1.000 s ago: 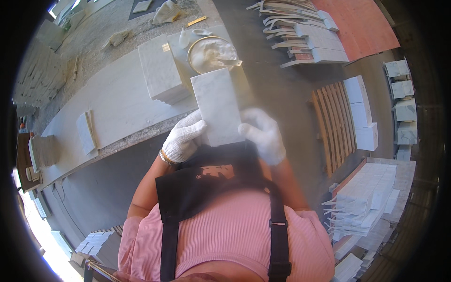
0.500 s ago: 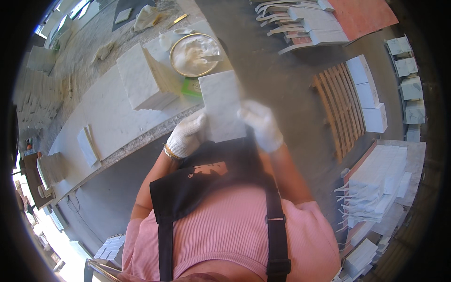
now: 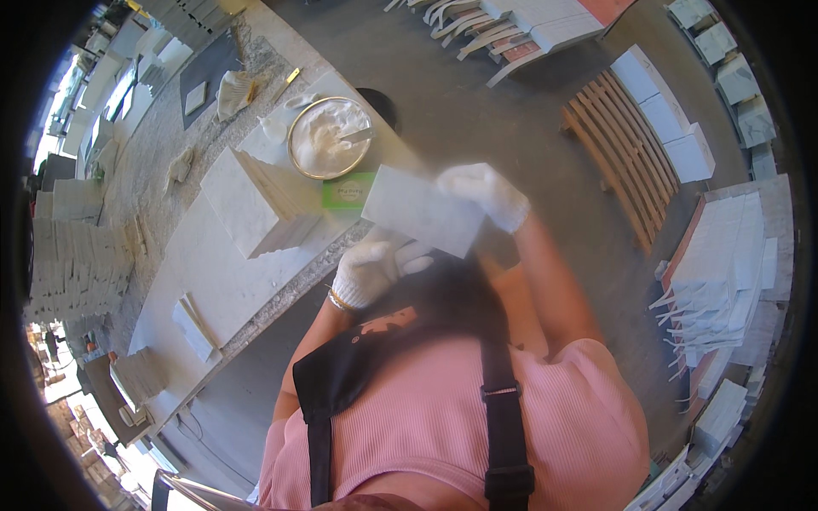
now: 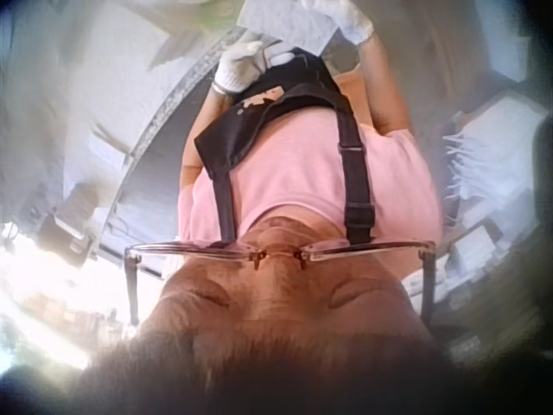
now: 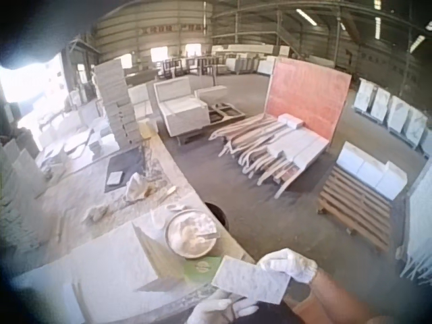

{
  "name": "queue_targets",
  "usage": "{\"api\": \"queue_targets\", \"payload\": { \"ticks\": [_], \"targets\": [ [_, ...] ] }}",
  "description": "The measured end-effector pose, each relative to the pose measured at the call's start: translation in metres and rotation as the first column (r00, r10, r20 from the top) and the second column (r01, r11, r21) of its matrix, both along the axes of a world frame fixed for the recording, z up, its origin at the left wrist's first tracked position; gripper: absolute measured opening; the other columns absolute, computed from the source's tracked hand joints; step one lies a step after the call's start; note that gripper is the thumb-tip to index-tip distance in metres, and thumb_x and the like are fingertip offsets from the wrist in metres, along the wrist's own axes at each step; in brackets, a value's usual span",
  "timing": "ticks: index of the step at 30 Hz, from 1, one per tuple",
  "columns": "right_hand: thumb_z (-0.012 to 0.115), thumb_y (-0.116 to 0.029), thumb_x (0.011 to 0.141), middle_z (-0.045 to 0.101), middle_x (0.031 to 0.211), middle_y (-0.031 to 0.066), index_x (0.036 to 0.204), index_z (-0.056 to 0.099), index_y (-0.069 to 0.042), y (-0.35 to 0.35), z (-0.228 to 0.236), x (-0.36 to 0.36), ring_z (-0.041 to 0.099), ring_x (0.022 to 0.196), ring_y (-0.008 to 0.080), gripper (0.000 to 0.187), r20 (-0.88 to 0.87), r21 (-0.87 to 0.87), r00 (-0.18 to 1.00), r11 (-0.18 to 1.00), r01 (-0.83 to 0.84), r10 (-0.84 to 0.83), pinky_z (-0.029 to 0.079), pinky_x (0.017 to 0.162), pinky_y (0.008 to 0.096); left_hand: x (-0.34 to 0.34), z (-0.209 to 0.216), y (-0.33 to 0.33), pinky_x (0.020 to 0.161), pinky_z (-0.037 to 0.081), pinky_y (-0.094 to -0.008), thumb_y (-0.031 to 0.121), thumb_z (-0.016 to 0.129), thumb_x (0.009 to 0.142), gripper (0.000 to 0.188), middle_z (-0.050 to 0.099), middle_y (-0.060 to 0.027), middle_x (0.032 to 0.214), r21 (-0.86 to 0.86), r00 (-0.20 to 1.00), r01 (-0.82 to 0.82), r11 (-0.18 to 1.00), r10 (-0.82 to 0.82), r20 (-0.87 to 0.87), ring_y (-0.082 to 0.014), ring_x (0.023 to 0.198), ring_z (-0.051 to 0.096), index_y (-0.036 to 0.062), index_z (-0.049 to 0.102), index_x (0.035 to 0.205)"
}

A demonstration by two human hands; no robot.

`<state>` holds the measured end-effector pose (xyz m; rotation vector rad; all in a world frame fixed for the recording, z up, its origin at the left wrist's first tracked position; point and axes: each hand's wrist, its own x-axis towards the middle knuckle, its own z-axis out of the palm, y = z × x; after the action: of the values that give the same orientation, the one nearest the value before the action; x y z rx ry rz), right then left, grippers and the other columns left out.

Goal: The person applies a white paste to the edges of small rectangular tiles using a small spatula, then stacks the treated tiles on a workbench. The person handles tiles one at a time, turning them to coat edges before stacking them.

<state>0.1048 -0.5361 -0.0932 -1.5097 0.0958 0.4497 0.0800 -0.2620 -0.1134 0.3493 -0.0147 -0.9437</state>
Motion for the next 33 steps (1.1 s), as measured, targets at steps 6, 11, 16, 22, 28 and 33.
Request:
{"api": "queue_targets", "payload": {
  "ticks": [6, 11, 16, 22, 28, 33],
  "targets": [
    [0.054, -0.056, 0.104, 0.075, 0.098, 0.0081, 0.106, 0.076, 0.004, -0.005, -0.003, 0.019, 0.068, 0.092, 0.0141, 0.064, 0.041, -0.059, 0.988, 0.987, -0.149, 0.151, 0.053, 0.084, 0.0309, -0.001, 0.008, -0.005, 0.112, 0.044, -0.052, 0.018, 0.076, 0.083, 0.084, 0.043, -0.0187, 0.157, 0.075, 0.999, 0.017, 0.997, -0.014, -0.045, -0.0395, 0.142, 0.046, 0.0046, 0.037, 0.157],
    [0.045, -0.065, 0.105, 0.076, 0.098, 0.0107, 0.108, 0.076, 0.005, -0.005, -0.005, 0.025, 0.07, 0.091, 0.016, 0.077, 0.045, -0.083, 0.975, 0.974, -0.211, 0.215, 0.054, 0.084, 0.0318, -0.002, -0.001, -0.003, 0.111, 0.046, -0.0503, 0.018, 0.076, 0.084, 0.082, 0.045, -0.0188, 0.156, 0.077, 0.999, 0.029, 0.997, -0.027, -0.03, -0.0387, 0.141, 0.048, 0.0035, 0.038, 0.155],
    [0.045, -0.064, 0.105, 0.076, 0.101, 0.0131, 0.109, 0.075, 0.007, -0.001, -0.004, 0.015, 0.07, 0.094, 0.0186, 0.077, 0.066, -0.126, 0.981, 0.977, -0.171, 0.18, 0.054, 0.086, 0.033, -0.007, -0.006, 0.001, 0.108, 0.049, -0.0506, 0.029, 0.067, 0.1, 0.054, 0.057, -0.0196, 0.144, 0.327, 1.0, -0.011, 0.945, 0.002, 0.026, -0.0393, 0.132, 0.057, -0.0021, 0.052, 0.142],
    [0.064, -0.065, 0.094, 0.075, 0.106, 0.0165, 0.112, 0.072, 0.011, 0.03, 0.016, -0.003, 0.071, 0.092, 0.0214, 0.079, 0.092, 0.113, 0.925, 0.919, -0.378, 0.369, 0.057, 0.081, 0.0354, -0.037, 0.043, 0.036, 0.113, 0.04, -0.0382, 0.033, 0.065, 0.104, 0.053, 0.061, -0.0093, 0.138, 0.418, 0.909, -0.4, 0.816, 0.294, 0.295, -0.0188, 0.128, 0.055, -0.0011, 0.054, 0.142],
    [0.057, -0.064, 0.099, 0.07, 0.085, 0.0184, 0.106, 0.074, 0.006, 0.061, 0.022, 0.009, 0.068, 0.071, 0.0269, 0.072, 0.311, 0.17, 0.873, 0.882, -0.44, 0.376, 0.055, 0.065, 0.0364, -0.097, 0.093, 0.138, 0.105, 0.046, -0.0336, 0.024, 0.066, 0.102, 0.047, 0.066, -0.0047, 0.129, 0.605, 0.7, -0.704, 0.372, 0.507, 0.503, -0.0149, 0.118, 0.059, -0.0003, 0.056, 0.141],
    [0.058, -0.058, 0.101, 0.072, 0.083, 0.0173, 0.109, 0.071, 0.005, 0.06, 0.014, 0.021, 0.069, 0.07, 0.0249, 0.065, 0.353, 0.159, 0.86, 0.882, -0.444, 0.369, 0.055, 0.064, 0.0339, -0.119, 0.075, 0.274, 0.094, 0.052, -0.0299, 0.023, 0.067, 0.1, 0.049, 0.068, -0.0045, 0.126, 0.671, 0.433, -0.692, -0.268, 0.59, 0.682, -0.0124, 0.11, 0.063, 0.0022, 0.059, 0.143]
  ]
}}
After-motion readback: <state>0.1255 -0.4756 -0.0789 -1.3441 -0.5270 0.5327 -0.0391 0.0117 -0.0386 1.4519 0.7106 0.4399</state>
